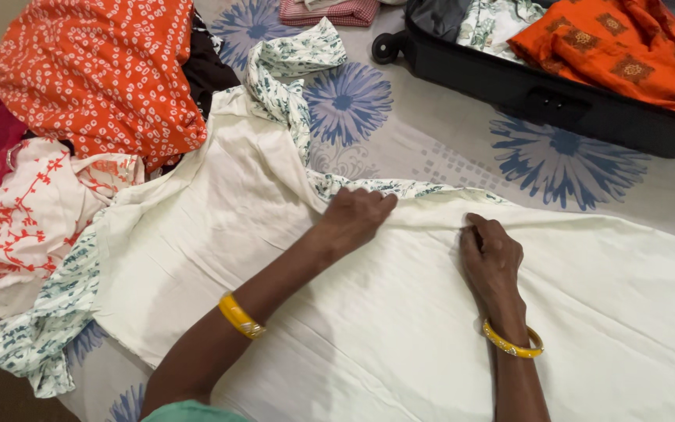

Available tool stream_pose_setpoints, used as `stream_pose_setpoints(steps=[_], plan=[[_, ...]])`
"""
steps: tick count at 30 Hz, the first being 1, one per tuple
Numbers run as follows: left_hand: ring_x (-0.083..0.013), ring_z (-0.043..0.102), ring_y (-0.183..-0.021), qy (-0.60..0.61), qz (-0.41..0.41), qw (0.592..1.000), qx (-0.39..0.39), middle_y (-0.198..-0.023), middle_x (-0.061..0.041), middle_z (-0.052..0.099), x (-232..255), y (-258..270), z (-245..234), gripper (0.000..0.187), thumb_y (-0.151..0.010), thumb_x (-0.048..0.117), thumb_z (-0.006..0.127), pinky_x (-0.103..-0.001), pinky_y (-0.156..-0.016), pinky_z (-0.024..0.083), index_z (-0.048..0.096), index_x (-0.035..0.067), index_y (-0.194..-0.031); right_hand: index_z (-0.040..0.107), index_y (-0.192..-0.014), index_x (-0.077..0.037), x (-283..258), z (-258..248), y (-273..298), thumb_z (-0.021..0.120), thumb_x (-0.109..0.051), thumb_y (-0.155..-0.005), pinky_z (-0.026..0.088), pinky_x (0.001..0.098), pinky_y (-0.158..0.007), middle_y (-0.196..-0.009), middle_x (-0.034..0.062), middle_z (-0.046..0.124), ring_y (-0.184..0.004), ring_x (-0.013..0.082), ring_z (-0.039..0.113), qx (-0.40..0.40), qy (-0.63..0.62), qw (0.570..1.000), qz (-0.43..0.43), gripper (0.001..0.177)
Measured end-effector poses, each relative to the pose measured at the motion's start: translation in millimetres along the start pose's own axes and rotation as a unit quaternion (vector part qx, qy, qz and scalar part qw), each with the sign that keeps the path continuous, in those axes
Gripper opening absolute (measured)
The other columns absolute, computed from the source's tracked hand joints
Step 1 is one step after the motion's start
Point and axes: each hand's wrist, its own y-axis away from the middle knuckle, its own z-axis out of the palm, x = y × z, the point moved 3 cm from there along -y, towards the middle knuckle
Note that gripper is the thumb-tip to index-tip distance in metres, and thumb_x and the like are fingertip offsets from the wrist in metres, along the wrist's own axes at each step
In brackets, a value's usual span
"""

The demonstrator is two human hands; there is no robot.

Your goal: The person folds a white patterned cloth on a bed. They smooth the fabric, fold it in half lengthwise, then fold it again to create a compact rectangle. The cloth remains on the bed after folding.

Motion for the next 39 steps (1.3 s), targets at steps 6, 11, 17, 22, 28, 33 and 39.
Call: stream_pose_setpoints(steps=[6, 11, 17, 22, 28, 33, 39], plan=[[-0.0243, 0.068, -0.089, -0.124, -0.021, 0.992, 0.008, -0.092, -0.004, 0.067, 10.5, -27.7, 15.1, 0.016, -0.078, 0.003, 0.060, -0.050, -0.078, 0.052, 0.067, 0.012, -0.090, 0.074, -0.117, 0.000, 0.1, -0.9, 0.3, 0.064, -0.012, -0.094, 0.055, 0.0410, -0.072, -0.094, 0.0180, 0.073, -0.074, 0.0302, 0.069, 0.015, -0.011, 1.000, -0.013, 0.027], [-0.0248, 0.067, -0.077, -0.118, -0.075, 0.989, -0.046, -0.083, -0.007, 0.067, -27.2, -47.7, 36.9, 0.020, -0.094, -0.006, 0.056, -0.053, -0.086, 0.051, 0.067, 0.010, -0.095, 0.069, -0.125, 0.002, 4.9, 2.8, 1.0, 0.065, -0.009, -0.094, 0.053, 0.0376, -0.063, -0.082, 0.0172, 0.072, -0.064, 0.0256, 0.068, 0.019, -0.033, 0.999, 0.025, 0.033], [-0.0326, 0.073, -0.091, -0.017, -0.129, 0.990, 0.062, -0.099, -0.016, 0.074, -54.7, -127.5, 73.5, 0.018, -0.081, -0.005, 0.063, -0.046, -0.075, 0.057, 0.071, 0.005, -0.094, 0.066, -0.128, 0.003, 5.5, 7.2, -1.7, 0.068, -0.009, -0.091, 0.054, 0.0376, -0.062, -0.080, 0.0151, 0.071, -0.066, 0.0262, 0.069, 0.049, -0.015, 0.998, -0.040, 0.039], [-0.0285, 0.074, -0.082, 0.155, -0.225, 0.962, 0.026, -0.090, -0.010, 0.076, -79.8, -124.5, 87.6, 0.006, -0.088, 0.015, 0.072, -0.045, -0.076, 0.056, 0.075, 0.013, -0.092, 0.068, -0.123, 0.001, 9.0, 8.9, -1.3, 0.067, -0.008, -0.090, 0.055, 0.0404, -0.065, -0.088, 0.0145, 0.071, -0.072, 0.0298, 0.070, 0.036, -0.010, 0.999, -0.025, 0.034], [-0.0288, 0.073, -0.085, 0.212, -0.246, 0.946, 0.006, -0.089, -0.008, 0.077, -97.2, -115.9, 81.3, 0.008, -0.088, 0.019, 0.074, -0.044, -0.079, 0.056, 0.081, 0.016, -0.091, 0.070, -0.116, -0.001, 4.3, 8.1, 0.5, 0.066, -0.008, -0.091, 0.052, 0.0431, -0.065, -0.090, 0.0144, 0.068, -0.072, 0.0311, 0.067, 0.044, -0.014, 0.998, -0.034, 0.027], [-0.0315, 0.074, -0.092, 0.206, -0.248, 0.947, 0.014, -0.097, -0.010, 0.077, -82.6, -122.5, 62.8, 0.021, -0.096, 0.026, 0.068, -0.045, -0.085, 0.055, 0.074, 0.011, -0.110, 0.071, -0.112, -0.002, -0.9, 3.2, 0.0, 0.066, -0.008, -0.091, 0.051, 0.0443, -0.066, -0.088, 0.0159, 0.068, -0.072, 0.0330, 0.067, 0.033, 0.005, 0.999, -0.014, 0.022], [-0.0387, 0.025, -0.149, 0.016, -0.141, 0.990, -0.006, -0.156, -0.010, 0.044, -40.8, -42.5, 4.4, 0.064, -0.098, 0.040, 0.065, -0.072, -0.103, 0.033, 0.043, 0.012, -0.151, 0.073, -0.115, 0.001, 7.2, 1.9, 3.3, 0.066, -0.009, -0.097, 0.054, 0.0386, -0.073, -0.090, 0.0179, 0.070, -0.077, 0.0286, 0.068, 0.035, -0.029, 0.999, -0.013, 0.022]])
